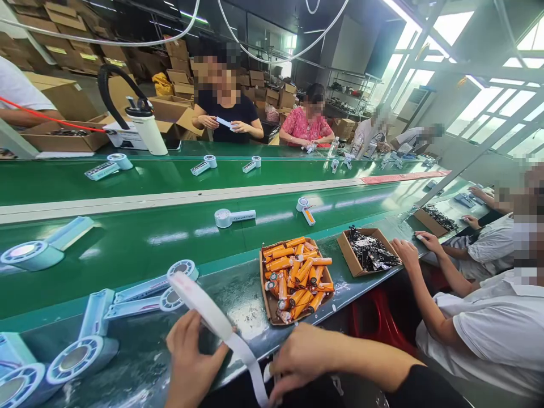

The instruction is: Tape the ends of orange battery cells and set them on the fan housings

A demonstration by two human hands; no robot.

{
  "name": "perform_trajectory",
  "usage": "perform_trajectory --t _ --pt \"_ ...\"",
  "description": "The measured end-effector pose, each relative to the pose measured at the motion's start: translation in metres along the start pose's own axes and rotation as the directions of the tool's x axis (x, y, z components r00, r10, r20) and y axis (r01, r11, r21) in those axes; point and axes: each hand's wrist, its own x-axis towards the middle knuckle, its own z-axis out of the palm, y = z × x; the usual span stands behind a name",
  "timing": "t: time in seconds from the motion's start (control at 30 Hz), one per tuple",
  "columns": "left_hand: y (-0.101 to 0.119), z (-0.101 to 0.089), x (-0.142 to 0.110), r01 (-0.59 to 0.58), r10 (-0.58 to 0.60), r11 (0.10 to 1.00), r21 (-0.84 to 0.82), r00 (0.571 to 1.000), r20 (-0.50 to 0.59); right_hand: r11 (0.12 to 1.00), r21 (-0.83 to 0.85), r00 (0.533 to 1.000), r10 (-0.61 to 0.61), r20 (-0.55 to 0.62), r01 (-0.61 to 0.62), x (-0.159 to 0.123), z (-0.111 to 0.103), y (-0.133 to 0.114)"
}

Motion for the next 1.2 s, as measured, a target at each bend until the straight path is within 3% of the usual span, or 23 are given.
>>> perform_trajectory --t 0.07,0.13,0.23,0.37,0.6,0.67,0.7,0.73,0.77,0.83,0.87,0.9,0.93,0.97,1.03,1.1,1.13,1.17,1.2 --pt "-0.002 0.005 -0.002 -0.209 0.212 0.971 0.116 0.977 -0.015 0.992 -0.087 0.978 0.071 -0.197 -0.090 -0.004 -0.031 0.016" --pt "-0.001 0.008 -0.001 -0.316 0.320 0.937 0.151 0.948 -0.002 0.952 -0.177 0.932 0.187 -0.312 -0.250 -0.006 -0.058 0.030" --pt "0.006 0.009 0.004 -0.367 0.367 0.917 0.158 0.930 0.032 0.893 -0.241 0.912 0.318 -0.258 -0.379 -0.006 -0.079 0.043" --pt "0.011 0.009 0.009 -0.388 0.381 0.909 0.152 0.921 0.078 0.921 -0.220 0.943 0.290 -0.163 -0.321 -0.011 -0.084 0.053" --pt "0.013 0.008 0.010 -0.410 0.398 0.897 0.167 0.912 0.100 0.926 -0.246 0.946 0.231 -0.227 -0.285 -0.024 -0.093 0.072" --pt "0.012 0.008 0.008 -0.394 0.383 0.905 0.160 0.919 0.095 0.961 -0.121 0.916 0.191 -0.353 -0.247 -0.025 -0.091 0.080" --pt "0.011 0.008 0.007 -0.383 0.374 0.910 0.155 0.923 0.089 0.971 0.002 0.854 0.210 -0.476 -0.238 -0.025 -0.089 0.085" --pt "0.011 0.009 0.006 -0.373 0.364 0.916 0.151 0.928 0.084 0.961 0.161 0.742 0.277 -0.611 -0.227 -0.025 -0.087 0.090" --pt "0.011 0.009 0.005 -0.363 0.354 0.920 0.147 0.932 0.081 0.922 0.336 0.582 0.383 -0.718 -0.193 -0.025 -0.086 0.095" --pt "0.014 0.008 0.005 -0.348 0.339 0.927 0.140 0.937 0.089 0.790 0.611 0.248 0.602 -0.759 -0.045 -0.022 -0.085 0.102" --pt "0.016 0.007 0.006 -0.343 0.332 0.930 0.135 0.938 0.097 0.735 0.678 0.141 0.668 -0.730 0.026 -0.021 -0.085 0.104" --pt "0.019 0.007 0.008 -0.339 0.327 0.932 0.129 0.939 0.107 0.710 0.702 0.096 0.696 -0.712 0.060 -0.019 -0.086 0.105" --pt "0.022 0.006 0.011 -0.338 0.324 0.933 0.123 0.939 0.118 0.717 0.696 0.111 0.689 -0.716 0.042 -0.017 -0.088 0.105" --pt "0.025 0.006 0.014 -0.343 0.329 0.932 0.116 0.936 0.125 0.749 0.662 0.172 0.655 -0.736 -0.019 -0.014 -0.090 0.105" --pt "0.030 0.007 0.020 -0.364 0.349 0.925 0.110 0.927 0.137 0.826 0.528 0.385 0.561 -0.733 -0.198 -0.010 -0.095 0.103" --pt "0.030 0.009 0.023 -0.388 0.371 0.915 0.113 0.917 0.145 0.857 0.391 0.589 0.515 -0.623 -0.335 -0.007 -0.100 0.101" --pt "0.029 0.011 0.022 -0.394 0.377 0.912 0.116 0.915 0.145 0.853 0.361 0.651 0.520 -0.553 -0.376 -0.006 -0.102 0.101" --pt "0.028 0.012 0.021 -0.398 0.381 0.910 0.119 0.913 0.143 0.842 0.367 0.684 0.536 -0.494 -0.395 -0.006 -0.104 0.102" --pt "0.025 0.014 0.019 -0.402 0.385 0.908 0.120 0.912 0.139 0.824 0.411 0.688 0.557 -0.466 -0.389 -0.007 -0.105 0.103"
